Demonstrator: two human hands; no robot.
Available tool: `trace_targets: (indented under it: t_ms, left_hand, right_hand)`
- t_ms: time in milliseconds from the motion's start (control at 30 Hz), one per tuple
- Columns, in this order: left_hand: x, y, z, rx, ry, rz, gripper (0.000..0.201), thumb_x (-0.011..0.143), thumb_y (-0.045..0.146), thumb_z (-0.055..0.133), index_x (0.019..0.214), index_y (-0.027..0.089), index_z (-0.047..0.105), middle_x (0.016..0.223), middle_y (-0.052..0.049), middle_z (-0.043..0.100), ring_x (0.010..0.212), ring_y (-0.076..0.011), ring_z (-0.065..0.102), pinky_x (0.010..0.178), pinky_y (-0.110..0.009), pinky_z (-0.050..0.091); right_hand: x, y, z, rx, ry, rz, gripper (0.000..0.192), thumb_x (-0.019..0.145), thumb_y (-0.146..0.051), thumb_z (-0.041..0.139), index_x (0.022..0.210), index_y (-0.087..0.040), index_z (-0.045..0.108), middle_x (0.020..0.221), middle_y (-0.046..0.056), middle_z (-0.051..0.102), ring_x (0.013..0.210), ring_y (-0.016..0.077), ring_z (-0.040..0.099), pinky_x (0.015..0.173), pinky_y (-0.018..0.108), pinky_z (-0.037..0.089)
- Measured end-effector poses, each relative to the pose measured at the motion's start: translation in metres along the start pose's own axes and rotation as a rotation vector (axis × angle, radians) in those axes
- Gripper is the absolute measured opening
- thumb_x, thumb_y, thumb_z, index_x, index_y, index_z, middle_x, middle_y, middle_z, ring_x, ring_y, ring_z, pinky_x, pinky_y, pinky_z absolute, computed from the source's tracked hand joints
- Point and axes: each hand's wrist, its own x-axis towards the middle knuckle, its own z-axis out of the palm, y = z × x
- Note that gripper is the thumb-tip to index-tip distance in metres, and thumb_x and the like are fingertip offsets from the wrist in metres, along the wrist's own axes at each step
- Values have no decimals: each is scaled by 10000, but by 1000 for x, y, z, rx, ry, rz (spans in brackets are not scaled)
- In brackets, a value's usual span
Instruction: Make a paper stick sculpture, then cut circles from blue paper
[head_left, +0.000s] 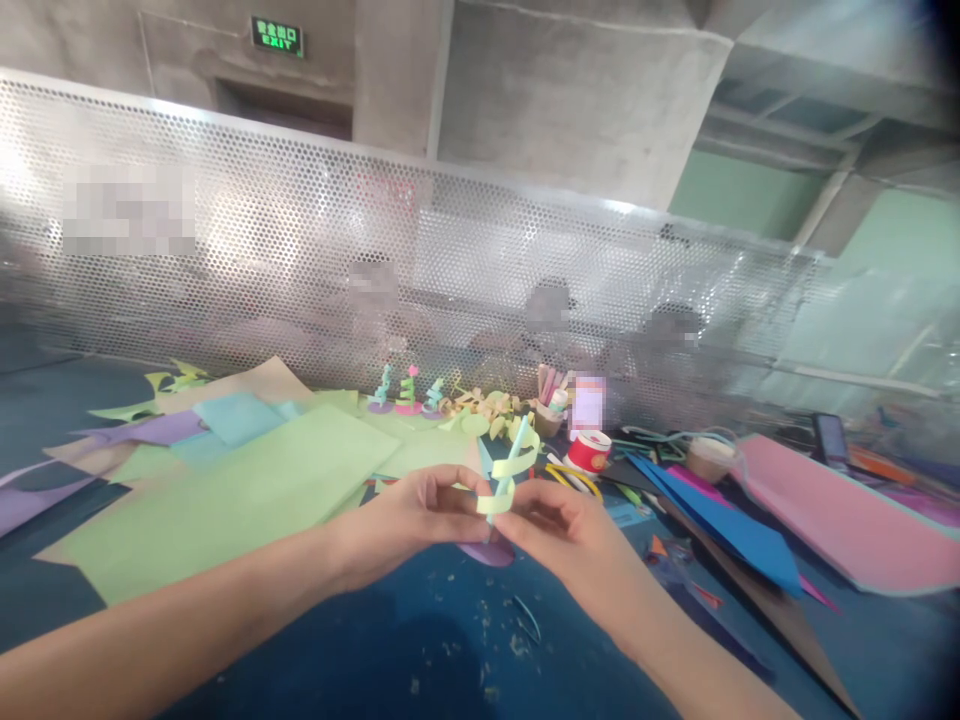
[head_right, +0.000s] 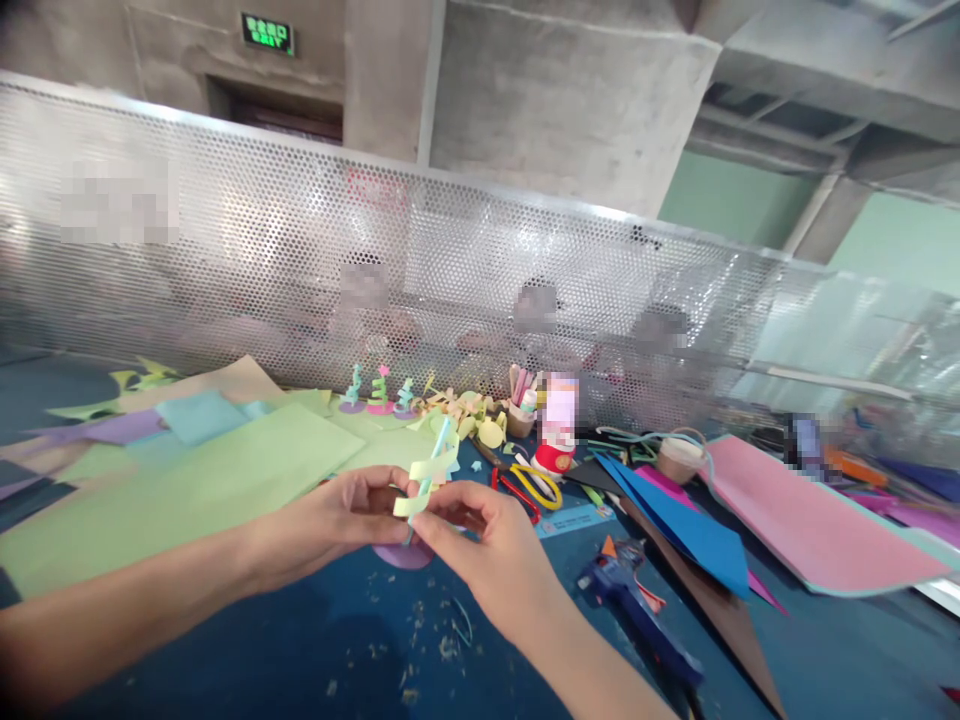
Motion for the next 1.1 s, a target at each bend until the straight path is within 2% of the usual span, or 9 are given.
trace_targets:
  t_ms: [100, 267, 433, 500, 600, 700, 800, 933, 1100]
  left_hand:
    - [0, -2, 1, 3, -4, 6, 261, 721, 167, 691, 944, 162, 556, 862, -40, 653, 804, -182, 649, 827, -359, 461]
    - [-4, 1, 4, 41, 76, 104, 136, 822, 267, 583, 905, 161, 561, 880, -31, 617, 855, -152, 595, 835, -304, 420]
    - [-2, -7, 4, 230, 1, 169, 315, 716, 130, 681, 976, 186, 513, 981, -39, 593, 982, -179, 565, 860, -309, 409]
    - [0, -15, 2, 303, 27, 209, 308, 714, 115, 672, 965, 187, 509, 977, -36, 583, 980, -180, 570, 858, -312, 417]
    - [1, -24, 0, 430, 124, 263, 193, 752, 158, 637, 918, 174, 539, 952, -34, 586, 945, -169, 575, 863, -317, 426]
    - [1, -23, -1, 543, 187, 300, 104, 797, 196, 586, 896, 165, 580, 907, -26, 605, 902, -155, 576, 864, -321, 431]
    - [0, -18, -1, 598, 231, 337, 102, 807, 199, 573, 900, 165, 598, 899, -21, 618, 881, -145, 581, 848, -309, 441]
    - [1, -17, -5, 651, 236, 366, 98, 808, 192, 569, 897, 172, 605, 912, -16, 630, 901, -144, 587, 858, -300, 439]
    - [1, -23, -6, 756, 224, 360, 87, 797, 163, 567, 876, 182, 595, 923, -10, 640, 902, -139, 588, 876, -305, 435]
  right_hand:
    - [2, 4, 4, 14, 43, 1, 119, 744, -300, 609, 739, -181, 600, 711, -23, 600, 711, 123, 578, 679, 234, 455]
    - [7, 9, 6, 102, 124, 38, 144, 730, -308, 628, 722, -174, 575, 663, -38, 546, 644, 106, 519, 626, 214, 415]
    - [10, 18, 4, 155, 193, 18, 167, 731, -329, 628, 737, -168, 586, 696, -17, 558, 683, 127, 508, 638, 231, 397]
    - [11, 21, 4, 185, 193, 14, 171, 729, -329, 631, 740, -163, 594, 702, -12, 566, 692, 131, 505, 647, 237, 391]
    - [11, 26, 7, 228, 207, 20, 196, 710, -352, 655, 716, -164, 598, 684, -17, 563, 678, 129, 494, 641, 234, 385]
    - [10, 29, 10, 256, 217, 43, 230, 692, -393, 675, 741, -173, 626, 717, -9, 589, 722, 143, 510, 672, 235, 393]
    - [10, 31, 9, 280, 232, 96, 276, 710, -449, 655, 811, -193, 666, 762, 0, 617, 768, 153, 522, 693, 235, 392]
    - [9, 29, 5, 335, 207, 166, 312, 730, -479, 631, 866, -201, 676, 758, -3, 618, 753, 142, 517, 675, 230, 379]
    - [9, 26, 6, 285, 146, 139, 238, 707, -394, 678, 727, -160, 638, 677, -29, 562, 688, 104, 468, 653, 202, 354]
